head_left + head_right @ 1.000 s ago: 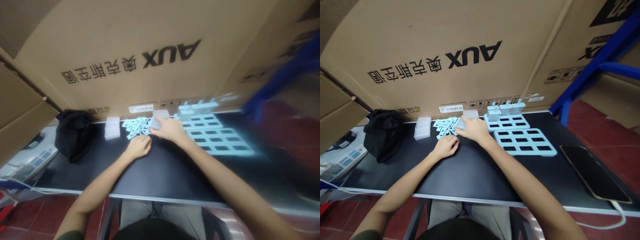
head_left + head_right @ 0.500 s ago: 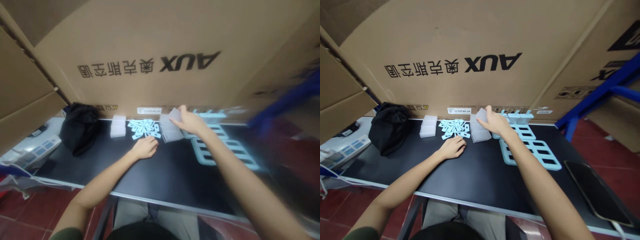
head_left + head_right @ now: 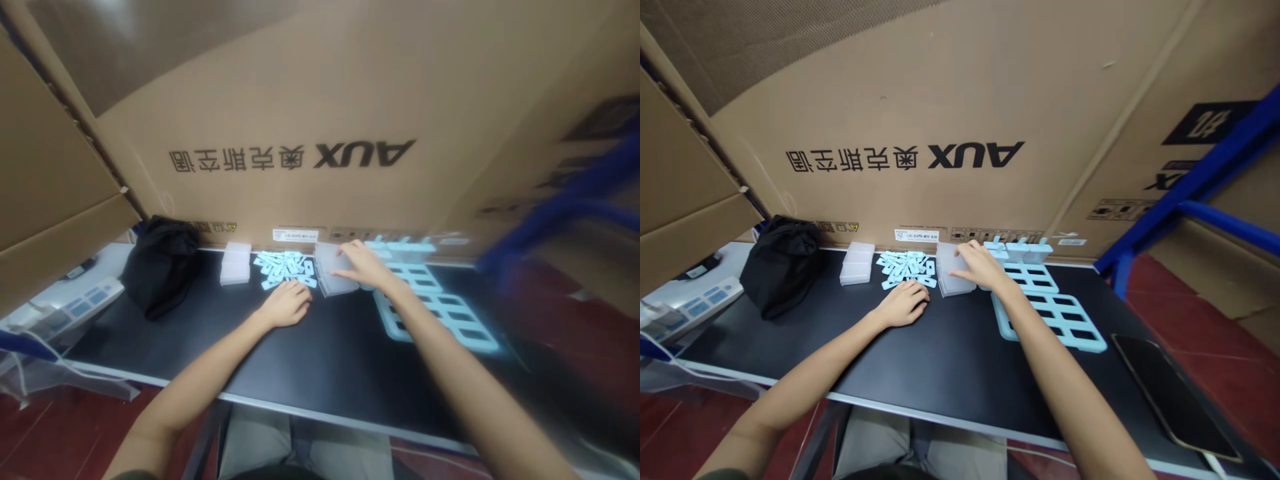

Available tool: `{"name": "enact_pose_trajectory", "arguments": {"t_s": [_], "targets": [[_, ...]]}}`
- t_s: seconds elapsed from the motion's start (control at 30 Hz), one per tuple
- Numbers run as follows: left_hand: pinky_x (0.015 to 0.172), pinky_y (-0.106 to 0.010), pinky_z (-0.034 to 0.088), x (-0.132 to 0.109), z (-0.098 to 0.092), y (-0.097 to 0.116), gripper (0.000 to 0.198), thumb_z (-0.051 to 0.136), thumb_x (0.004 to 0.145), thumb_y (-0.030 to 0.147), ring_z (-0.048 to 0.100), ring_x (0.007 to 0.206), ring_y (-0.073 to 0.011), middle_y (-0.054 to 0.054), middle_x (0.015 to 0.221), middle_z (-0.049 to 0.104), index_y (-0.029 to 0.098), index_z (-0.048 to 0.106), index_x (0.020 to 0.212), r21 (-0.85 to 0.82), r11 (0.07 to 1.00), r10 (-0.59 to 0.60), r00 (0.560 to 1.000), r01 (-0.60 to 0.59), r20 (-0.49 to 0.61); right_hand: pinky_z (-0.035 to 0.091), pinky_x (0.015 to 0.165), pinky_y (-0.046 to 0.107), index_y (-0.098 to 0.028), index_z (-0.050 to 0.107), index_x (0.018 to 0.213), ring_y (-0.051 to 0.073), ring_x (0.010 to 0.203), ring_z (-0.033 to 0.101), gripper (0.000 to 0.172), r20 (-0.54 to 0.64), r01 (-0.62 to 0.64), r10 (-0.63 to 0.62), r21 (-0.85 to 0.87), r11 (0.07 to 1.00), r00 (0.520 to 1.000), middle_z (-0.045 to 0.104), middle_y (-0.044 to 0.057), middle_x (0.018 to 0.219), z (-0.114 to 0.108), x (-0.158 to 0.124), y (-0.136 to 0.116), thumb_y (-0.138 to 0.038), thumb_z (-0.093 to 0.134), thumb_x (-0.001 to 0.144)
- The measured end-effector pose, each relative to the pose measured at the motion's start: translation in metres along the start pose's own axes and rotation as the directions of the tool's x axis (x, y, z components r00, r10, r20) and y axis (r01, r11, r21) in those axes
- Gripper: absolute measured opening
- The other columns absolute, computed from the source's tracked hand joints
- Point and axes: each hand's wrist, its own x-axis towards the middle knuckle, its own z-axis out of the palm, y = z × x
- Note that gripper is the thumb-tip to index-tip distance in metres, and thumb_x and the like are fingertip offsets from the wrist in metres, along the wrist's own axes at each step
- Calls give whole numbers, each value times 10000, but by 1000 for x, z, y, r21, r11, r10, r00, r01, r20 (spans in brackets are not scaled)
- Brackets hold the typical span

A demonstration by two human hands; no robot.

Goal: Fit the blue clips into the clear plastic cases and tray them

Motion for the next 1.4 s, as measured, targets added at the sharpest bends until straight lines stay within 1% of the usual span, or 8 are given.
{"name": "enact_pose_trajectory", "arguments": {"t_s": [0.2,0.33,0.5,0.57,0.73,0.93,1.23,1.4], "targets": [[938,-400,461,0,-1,-1,162,528,1047,273,592,1128,-250,-74,1150,688,217,661,1123,9,1000,-2,1000,2,8,437,1056,479,-207,671,1182,322,1213,527,373,-18,10,-10,9,1000,1000,655,151,1267,-1,-8,-2,-502,540,994],[945,-401,466,0,-1,-1,167,532,1045,274,595,1125,-250,-71,1149,688,213,663,1129,3,1000,-12,1000,12,11,405,1101,506,-179,632,1295,338,1242,523,430,-214,-53,52,1,999,976,625,183,1296,-10,-23,3,-445,451,1010],[939,-397,463,0,0,-1,157,542,1041,267,600,1114,-249,-67,1161,698,210,662,1125,2,1000,-8,1000,8,11,421,1097,520,-96,546,1328,365,1268,517,536,-535,-421,412,112,900,738,574,261,1286,4,-49,27,-477,486,956],[936,-396,462,0,0,-1,157,541,1043,268,602,1116,-250,-68,1159,701,211,663,1123,1,1000,-9,1000,9,10,463,1064,465,-75,498,1364,338,1239,550,613,-477,-533,539,163,830,694,561,272,1312,18,-57,38,-514,516,936],[947,-407,468,0,2,-3,162,536,1047,272,609,1134,-252,-67,1166,700,209,661,1131,-8,1000,-14,1000,14,8,514,949,434,-117,645,1113,346,1077,654,609,-147,-641,644,75,764,751,673,226,1109,39,-57,54,-680,594,888],[966,-399,479,-1,1,-3,161,536,1050,277,616,1146,-243,-69,1174,699,219,663,1129,-12,1000,-17,1000,17,16,526,798,438,-77,718,1099,397,994,715,731,-108,-738,733,-20,674,672,723,268,1011,36,-40,51,-759,571,883],[982,-401,481,0,1,-4,164,534,1046,269,615,1157,-245,-69,1174,700,215,661,1135,-18,1000,-18,1000,18,19,515,876,449,55,604,1263,436,1056,716,728,-198,-751,734,-21,660,650,719,330,1068,31,-37,28,-607,553,965],[968,-397,487,-1,0,-2,159,547,1039,272,625,1136,-241,-67,1166,710,220,660,1138,5,1000,-22,1000,22,10,521,820,446,-70,637,1189,409,1025,710,648,-222,-773,768,85,629,601,731,275,1063,17,-36,23,-653,507,940]]}}
